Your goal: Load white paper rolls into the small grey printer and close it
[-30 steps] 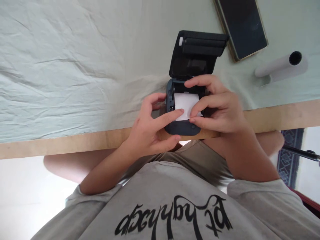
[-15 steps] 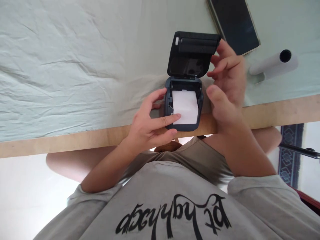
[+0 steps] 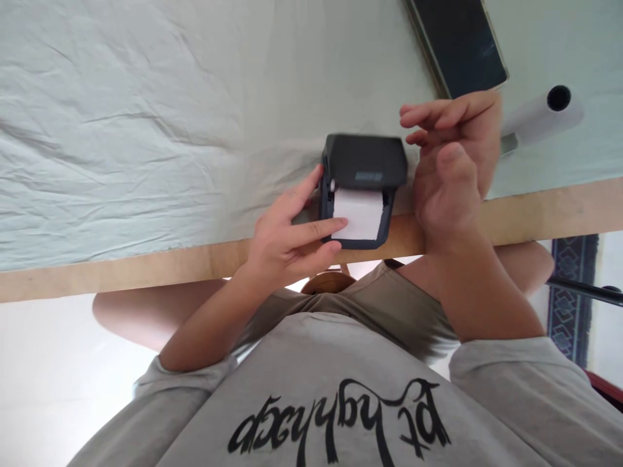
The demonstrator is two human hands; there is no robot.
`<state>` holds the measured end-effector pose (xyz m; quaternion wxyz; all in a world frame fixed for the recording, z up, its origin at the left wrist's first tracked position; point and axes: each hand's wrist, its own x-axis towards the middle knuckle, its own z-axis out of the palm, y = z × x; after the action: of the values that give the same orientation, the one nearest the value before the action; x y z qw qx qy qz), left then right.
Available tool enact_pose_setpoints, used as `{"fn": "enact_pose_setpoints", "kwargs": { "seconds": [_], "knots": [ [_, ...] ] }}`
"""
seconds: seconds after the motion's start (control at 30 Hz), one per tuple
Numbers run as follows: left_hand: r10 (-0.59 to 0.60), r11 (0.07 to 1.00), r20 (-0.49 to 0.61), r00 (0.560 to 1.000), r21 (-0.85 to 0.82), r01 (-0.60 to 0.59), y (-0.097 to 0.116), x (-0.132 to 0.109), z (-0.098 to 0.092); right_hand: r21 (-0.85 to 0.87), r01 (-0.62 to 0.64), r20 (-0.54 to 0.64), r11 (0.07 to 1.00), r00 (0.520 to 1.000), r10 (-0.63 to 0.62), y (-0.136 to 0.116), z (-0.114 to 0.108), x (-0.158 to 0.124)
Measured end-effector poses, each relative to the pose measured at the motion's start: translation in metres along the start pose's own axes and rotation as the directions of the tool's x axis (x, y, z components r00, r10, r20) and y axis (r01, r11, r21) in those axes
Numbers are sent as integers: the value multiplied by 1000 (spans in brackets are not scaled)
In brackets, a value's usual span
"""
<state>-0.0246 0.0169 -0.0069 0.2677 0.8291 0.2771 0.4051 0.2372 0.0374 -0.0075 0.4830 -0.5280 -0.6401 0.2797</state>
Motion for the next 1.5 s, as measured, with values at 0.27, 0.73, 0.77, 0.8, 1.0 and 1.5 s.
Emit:
{"fn": "enact_pose_setpoints", "kwargs": {
  "seconds": [0.27, 0.73, 0.77, 0.8, 1.0, 1.5],
  "knots": [
    [-100, 995, 99, 990, 25, 98, 7, -2, -5, 17, 121, 128, 992, 984, -122, -6, 1, 4],
    [-172, 983, 139, 975, 89, 161, 16, 3, 5, -3, 4, 302, 1000, 953, -3, -10, -10, 10],
    [-171, 983, 136, 976, 93, 160, 16, 3, 5, 0, -1, 309, 1000, 951, 1, -11, -11, 11],
    [-168, 983, 132, 977, 96, 157, 16, 3, 5, 5, -5, 315, 1000, 949, 3, -11, -11, 12],
    [-173, 979, 138, 975, 135, 155, 15, 3, 4, -2, -12, 338, 1000, 941, 12, -14, -13, 14],
    [-170, 983, 115, 979, 92, 160, 16, 5, 5, -45, 8, 293, 999, 956, 6, -12, -9, 7]
  ]
}}
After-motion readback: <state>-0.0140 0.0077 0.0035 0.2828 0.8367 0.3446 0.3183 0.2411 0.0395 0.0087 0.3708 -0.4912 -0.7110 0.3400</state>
